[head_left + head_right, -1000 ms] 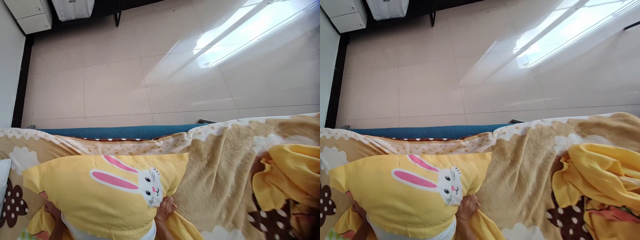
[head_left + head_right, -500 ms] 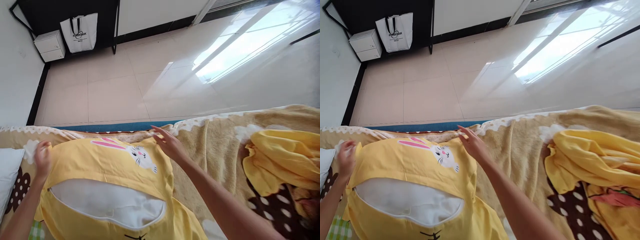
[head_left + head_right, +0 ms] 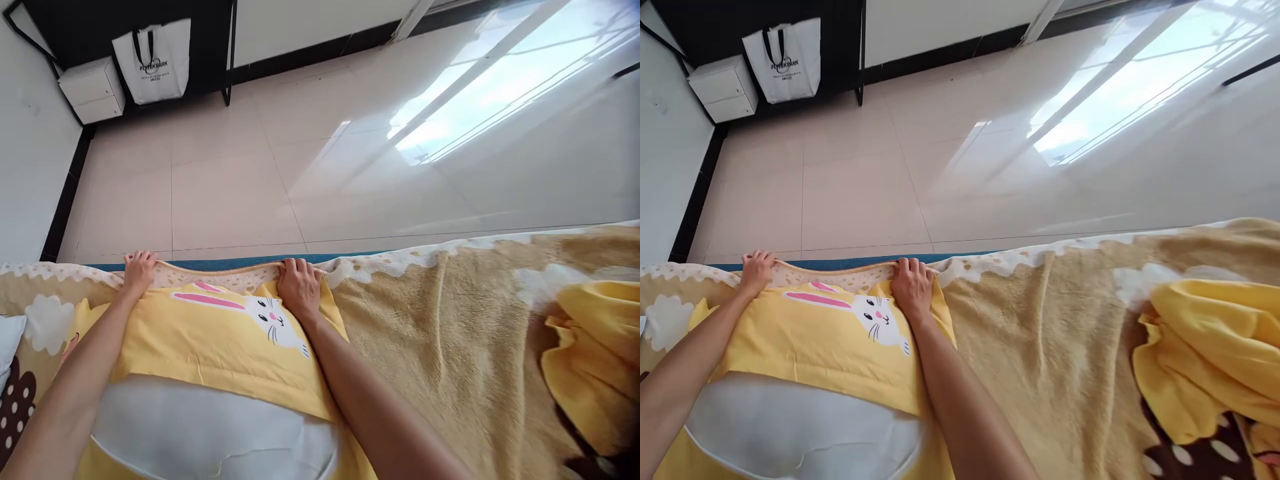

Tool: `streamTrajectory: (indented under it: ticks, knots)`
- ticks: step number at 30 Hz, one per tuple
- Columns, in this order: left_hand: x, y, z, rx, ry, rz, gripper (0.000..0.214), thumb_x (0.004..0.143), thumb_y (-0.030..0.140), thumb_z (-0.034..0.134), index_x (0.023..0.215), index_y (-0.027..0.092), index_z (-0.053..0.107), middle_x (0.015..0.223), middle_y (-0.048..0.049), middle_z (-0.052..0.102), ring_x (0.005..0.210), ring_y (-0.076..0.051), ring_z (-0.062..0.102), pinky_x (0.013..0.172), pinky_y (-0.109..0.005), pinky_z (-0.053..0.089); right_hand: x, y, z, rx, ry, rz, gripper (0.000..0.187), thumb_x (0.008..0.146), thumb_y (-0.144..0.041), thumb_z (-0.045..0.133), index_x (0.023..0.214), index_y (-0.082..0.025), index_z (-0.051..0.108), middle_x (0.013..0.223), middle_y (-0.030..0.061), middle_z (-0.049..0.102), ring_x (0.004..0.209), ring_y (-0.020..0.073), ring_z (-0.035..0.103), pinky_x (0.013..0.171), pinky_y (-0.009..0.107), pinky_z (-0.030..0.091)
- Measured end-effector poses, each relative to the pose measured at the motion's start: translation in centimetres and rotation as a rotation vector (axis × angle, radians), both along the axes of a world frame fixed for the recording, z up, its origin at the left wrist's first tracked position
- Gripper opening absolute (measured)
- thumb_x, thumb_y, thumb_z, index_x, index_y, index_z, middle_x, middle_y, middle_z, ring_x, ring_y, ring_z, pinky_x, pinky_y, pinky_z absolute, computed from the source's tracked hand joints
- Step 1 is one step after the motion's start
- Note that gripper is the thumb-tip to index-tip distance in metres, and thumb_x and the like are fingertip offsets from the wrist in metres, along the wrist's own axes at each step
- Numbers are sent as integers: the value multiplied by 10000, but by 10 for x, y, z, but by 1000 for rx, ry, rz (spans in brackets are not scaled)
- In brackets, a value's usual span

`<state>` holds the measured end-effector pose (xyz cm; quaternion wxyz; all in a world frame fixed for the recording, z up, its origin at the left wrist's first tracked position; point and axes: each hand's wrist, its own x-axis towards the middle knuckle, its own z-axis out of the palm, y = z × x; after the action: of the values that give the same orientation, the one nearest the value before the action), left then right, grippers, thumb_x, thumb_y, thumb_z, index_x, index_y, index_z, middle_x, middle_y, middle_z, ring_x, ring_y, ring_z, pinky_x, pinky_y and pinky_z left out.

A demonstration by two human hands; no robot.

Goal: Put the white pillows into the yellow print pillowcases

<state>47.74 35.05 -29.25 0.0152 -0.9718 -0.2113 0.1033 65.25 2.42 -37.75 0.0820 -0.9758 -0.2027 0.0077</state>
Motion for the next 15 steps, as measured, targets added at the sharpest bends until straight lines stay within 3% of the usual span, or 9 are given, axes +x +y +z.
streamTrajectory:
  ticks: [3, 7, 12, 15]
  knots:
    - [12, 4, -21, 24, -74, 97, 324, 997, 259, 313, 1059, 216, 628, 1106, -114, 633, 1111, -273, 517, 966, -469, 319, 5, -2, -15, 39, -15, 11, 276, 992, -245, 338, 1020, -154, 597, 1013, 134, 619, 962, 261, 507, 836, 373, 316]
    - [15, 1, -42, 2, -106, 156, 350, 1008, 320, 316, 1071, 205, 640, 1101, -120, 633, 1063, -262, 547, 850, -384, 367, 16, -1, -13, 44, -20, 20, 295, 990, -254, 338, 995, -162, 618, 982, 122, 634, 928, 255, 489, 810, 369, 288]
    - [23, 14, -29, 24, -102, 125, 347, 999, 289, 321, 1014, 202, 657, 1004, -113, 656, 997, -262, 574, 821, -359, 374, 31, 4, 6, 13, 3, 133, 274, 978, -225, 383, 946, -174, 651, 896, 111, 630, 904, 253, 463, 805, 380, 273]
    - [28, 23, -32, 51, -143, 154, 364, 1003, 308, 298, 1019, 193, 642, 1007, -120, 661, 991, -272, 586, 837, -370, 387, 36, 6, 2, 49, -54, 42, 314, 998, -272, 361, 970, -185, 661, 931, 116, 630, 923, 264, 456, 834, 396, 276]
